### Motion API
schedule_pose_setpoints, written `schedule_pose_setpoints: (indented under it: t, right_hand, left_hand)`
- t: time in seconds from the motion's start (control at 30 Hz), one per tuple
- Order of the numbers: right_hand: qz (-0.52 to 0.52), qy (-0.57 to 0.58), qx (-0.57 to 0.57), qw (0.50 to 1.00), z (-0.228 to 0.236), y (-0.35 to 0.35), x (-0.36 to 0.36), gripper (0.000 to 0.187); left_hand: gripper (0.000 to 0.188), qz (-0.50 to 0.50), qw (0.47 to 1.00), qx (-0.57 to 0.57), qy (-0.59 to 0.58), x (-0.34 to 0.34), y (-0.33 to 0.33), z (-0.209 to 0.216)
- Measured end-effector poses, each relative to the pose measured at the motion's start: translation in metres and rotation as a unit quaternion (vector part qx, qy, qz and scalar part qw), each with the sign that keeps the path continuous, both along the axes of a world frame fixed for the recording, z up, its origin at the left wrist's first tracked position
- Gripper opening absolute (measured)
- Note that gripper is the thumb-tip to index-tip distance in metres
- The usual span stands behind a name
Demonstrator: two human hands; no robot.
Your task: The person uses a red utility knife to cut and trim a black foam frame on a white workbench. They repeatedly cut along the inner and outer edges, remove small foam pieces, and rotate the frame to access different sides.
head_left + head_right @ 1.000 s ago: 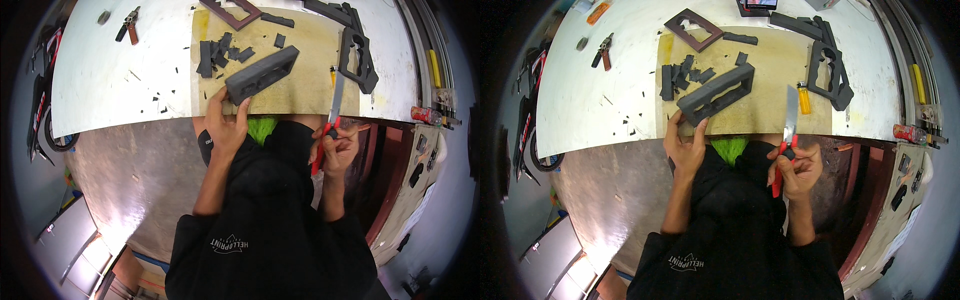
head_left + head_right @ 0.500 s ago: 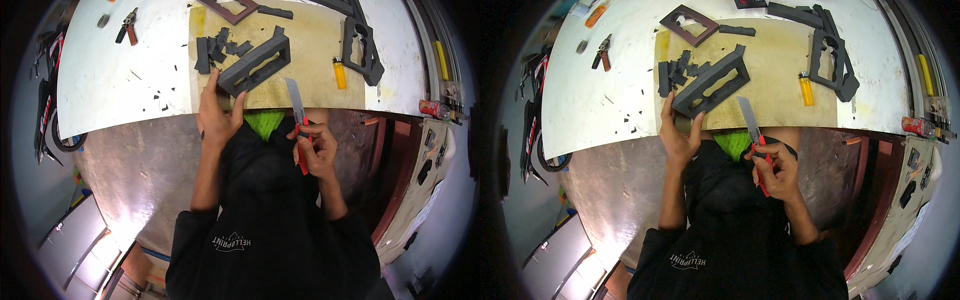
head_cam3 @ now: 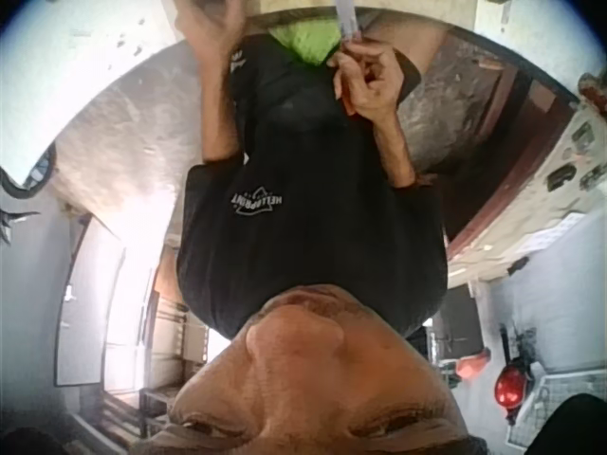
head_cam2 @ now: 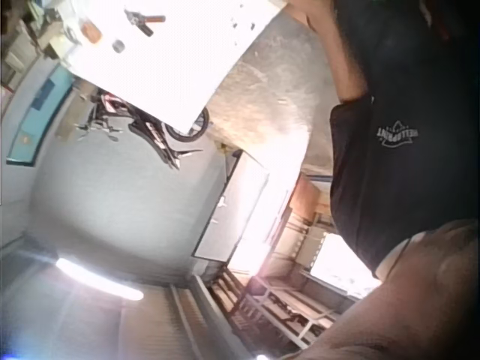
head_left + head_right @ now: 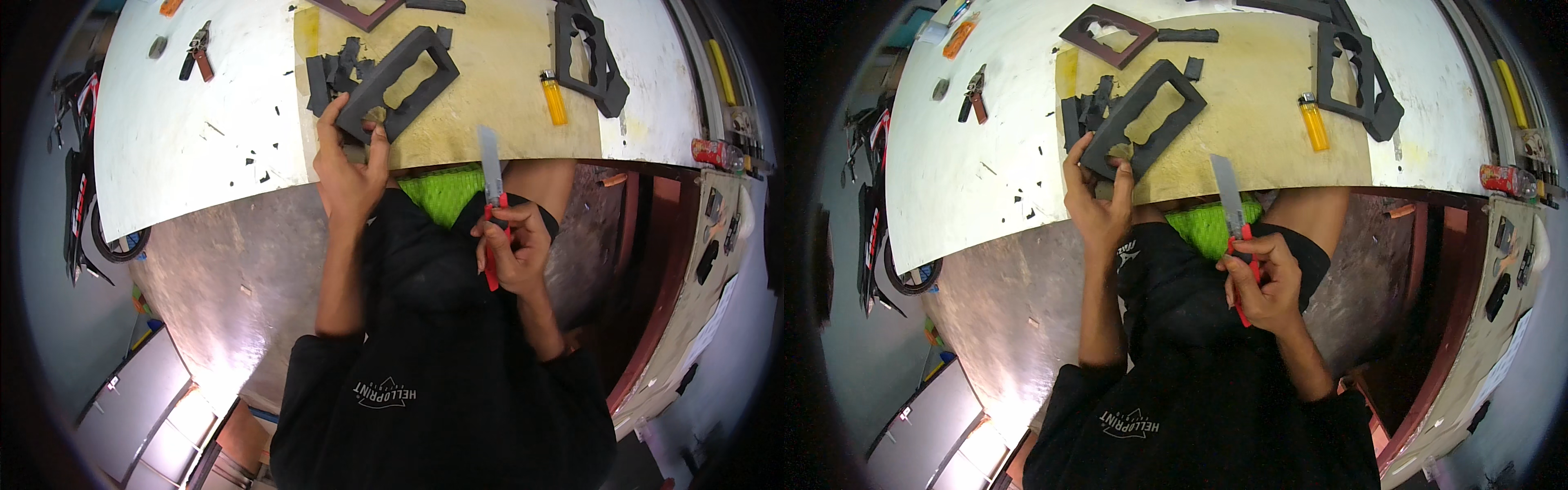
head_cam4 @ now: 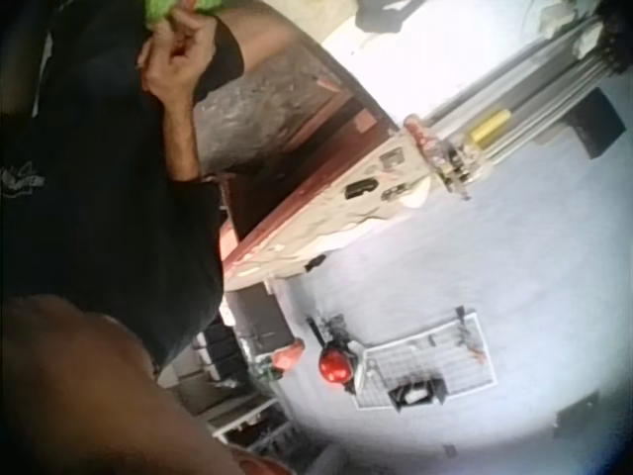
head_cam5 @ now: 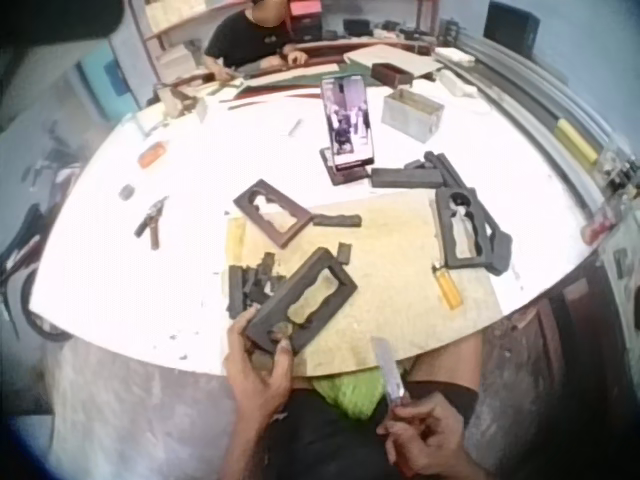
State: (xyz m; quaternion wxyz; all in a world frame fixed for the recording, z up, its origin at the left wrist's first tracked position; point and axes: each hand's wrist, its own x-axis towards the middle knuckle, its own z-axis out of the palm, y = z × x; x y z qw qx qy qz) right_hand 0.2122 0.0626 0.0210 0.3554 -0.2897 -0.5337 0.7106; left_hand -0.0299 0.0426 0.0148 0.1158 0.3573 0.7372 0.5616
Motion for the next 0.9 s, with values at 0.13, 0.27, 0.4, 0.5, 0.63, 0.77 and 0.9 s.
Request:
schedule_pose_setpoints:
  t: [0.13,0.27,0.4,0.5,0.63,0.77,0.9]
  right_hand:
    - [-0.018,-0.025,-0.083,0.996,0.020,-0.006,-0.011,0.029]
    - [0.007,-0.011,-0.127,0.992,0.016,-0.002,-0.005,0.039]
    - [0.034,-0.077,-0.048,0.995,0.023,0.008,0.000,0.041]
    - [0.048,-0.139,0.023,0.989,0.028,0.013,0.000,0.038]
    - [0.062,-0.195,0.178,0.963,0.029,0.027,-0.001,0.034]
    - [0.088,-0.231,0.264,0.932,0.036,0.041,-0.007,0.032]
    - [0.093,-0.233,0.367,0.896,0.035,0.057,-0.019,0.030]
  left_hand:
    - [0.050,-0.027,0.999,-0.007,0.015,-0.010,-0.002,-0.003]
    - [0.050,-0.047,0.996,-0.025,-0.071,-0.019,-0.002,0.008]
    - [0.052,-0.076,0.983,-0.043,-0.162,-0.031,-0.001,0.022]
    - [0.053,-0.102,0.980,-0.033,-0.168,-0.036,-0.001,0.020]
    - [0.052,-0.149,0.968,-0.035,-0.197,-0.046,-0.002,0.017]
    - [0.049,-0.153,0.979,-0.033,-0.129,-0.044,0.000,0.013]
    - [0.048,-0.142,0.985,-0.031,-0.096,-0.045,-0.001,0.010]
